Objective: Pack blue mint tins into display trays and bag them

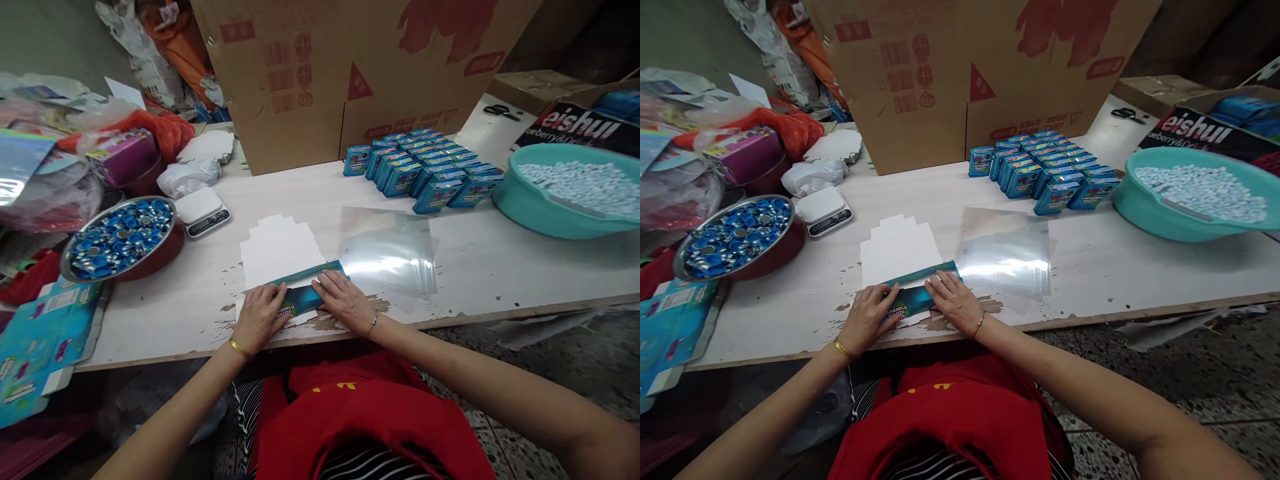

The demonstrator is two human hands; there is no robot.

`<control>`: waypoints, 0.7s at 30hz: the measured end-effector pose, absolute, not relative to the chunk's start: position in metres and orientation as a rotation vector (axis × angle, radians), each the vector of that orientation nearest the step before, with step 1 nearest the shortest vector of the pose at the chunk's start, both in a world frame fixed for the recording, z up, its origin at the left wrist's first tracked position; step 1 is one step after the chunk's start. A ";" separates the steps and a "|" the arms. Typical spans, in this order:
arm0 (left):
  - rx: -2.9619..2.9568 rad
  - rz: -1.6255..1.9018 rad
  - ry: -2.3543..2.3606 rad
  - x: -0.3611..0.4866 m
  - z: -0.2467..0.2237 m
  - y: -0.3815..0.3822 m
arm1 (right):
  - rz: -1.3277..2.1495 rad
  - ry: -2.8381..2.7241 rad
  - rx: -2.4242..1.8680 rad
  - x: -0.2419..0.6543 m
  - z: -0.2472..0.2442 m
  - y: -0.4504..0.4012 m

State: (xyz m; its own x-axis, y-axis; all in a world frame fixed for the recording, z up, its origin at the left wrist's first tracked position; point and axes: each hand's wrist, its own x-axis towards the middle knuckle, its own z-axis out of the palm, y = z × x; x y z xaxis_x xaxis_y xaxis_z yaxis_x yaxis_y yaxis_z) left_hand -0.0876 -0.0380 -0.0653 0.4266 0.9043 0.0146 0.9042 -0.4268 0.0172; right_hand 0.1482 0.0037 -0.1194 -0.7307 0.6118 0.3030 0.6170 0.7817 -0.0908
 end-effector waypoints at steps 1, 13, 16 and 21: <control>2.639 0.013 1.671 -0.085 -0.064 -0.037 | -0.019 -2.671 -0.950 0.148 -0.118 0.004; 1.821 0.286 1.382 -0.093 -0.068 -0.028 | -0.113 -2.796 -0.757 0.152 -0.115 -0.001; 1.728 0.268 1.313 -0.091 -0.070 -0.034 | -0.140 -2.840 -0.720 0.153 -0.115 -0.001; 2.378 0.154 1.523 -0.077 -0.061 -0.053 | -0.073 -2.860 -0.724 0.154 -0.114 0.005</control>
